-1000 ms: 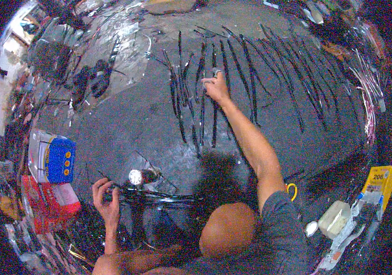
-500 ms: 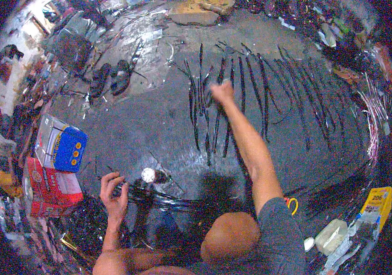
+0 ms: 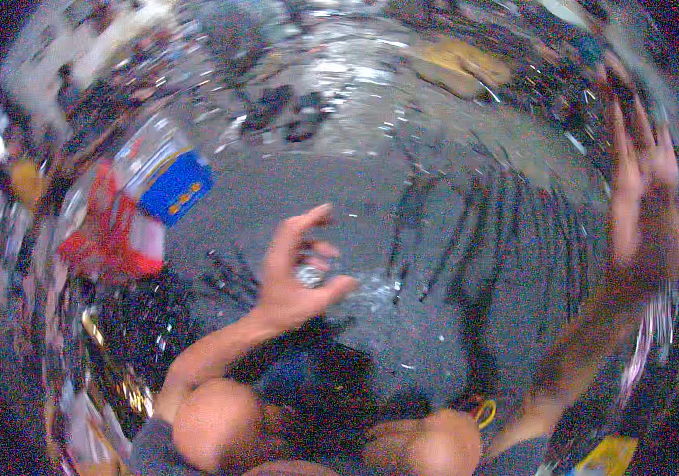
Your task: The person sits on the floor and repeatedly wraps black cables with gray tape. They pick up individual cables, wrap them with tape, and place them aside. The person occasionally adjusts the tape roll and handles the cables one at a time.
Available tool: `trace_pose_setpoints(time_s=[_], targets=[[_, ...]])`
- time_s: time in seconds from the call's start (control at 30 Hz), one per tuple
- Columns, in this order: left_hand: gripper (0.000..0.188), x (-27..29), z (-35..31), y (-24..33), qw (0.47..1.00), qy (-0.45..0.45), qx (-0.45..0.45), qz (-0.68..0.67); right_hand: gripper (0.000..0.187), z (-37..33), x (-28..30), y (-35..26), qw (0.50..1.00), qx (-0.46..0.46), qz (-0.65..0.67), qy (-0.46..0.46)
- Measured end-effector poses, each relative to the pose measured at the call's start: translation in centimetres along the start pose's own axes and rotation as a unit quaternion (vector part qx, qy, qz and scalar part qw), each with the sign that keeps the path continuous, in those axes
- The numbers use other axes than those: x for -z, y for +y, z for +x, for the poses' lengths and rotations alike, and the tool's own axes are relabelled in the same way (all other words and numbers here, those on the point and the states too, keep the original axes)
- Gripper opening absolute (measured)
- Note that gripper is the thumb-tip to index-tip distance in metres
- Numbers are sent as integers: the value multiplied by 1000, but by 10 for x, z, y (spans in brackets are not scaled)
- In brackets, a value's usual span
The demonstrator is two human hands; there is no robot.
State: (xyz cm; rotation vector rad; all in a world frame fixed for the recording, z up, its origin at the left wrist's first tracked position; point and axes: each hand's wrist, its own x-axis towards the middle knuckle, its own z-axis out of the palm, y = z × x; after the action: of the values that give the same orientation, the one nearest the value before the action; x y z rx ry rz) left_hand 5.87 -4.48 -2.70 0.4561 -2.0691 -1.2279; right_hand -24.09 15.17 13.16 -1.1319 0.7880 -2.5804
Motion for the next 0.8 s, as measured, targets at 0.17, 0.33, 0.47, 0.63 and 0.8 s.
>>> trace_pose_setpoints(time_s=[0.17, 0.33, 0.47, 0.63, 0.8], targets=[[96, -80, -8, 13, 987, -73, -118, -83, 85, -113, -66, 21, 960, -228, -106, -121], [56, -112, -79, -44, 998, -24, -30, -56, 85, -176, -59, 36, 950, -309, 18, -33], [44, -87, -73, -26, 997, 6, 28, -70, 93, -194, -71, 25, 940, -332, -72, 22], [30, -94, -75, -32, 987, -20, -159, 3, 67, -188, -26, 6, 976, -211, 38, -35], [35, -101, -84, -40, 978, -188, -92, -15, 75, -174, 40, -45, 993, -53, 100, -38]])
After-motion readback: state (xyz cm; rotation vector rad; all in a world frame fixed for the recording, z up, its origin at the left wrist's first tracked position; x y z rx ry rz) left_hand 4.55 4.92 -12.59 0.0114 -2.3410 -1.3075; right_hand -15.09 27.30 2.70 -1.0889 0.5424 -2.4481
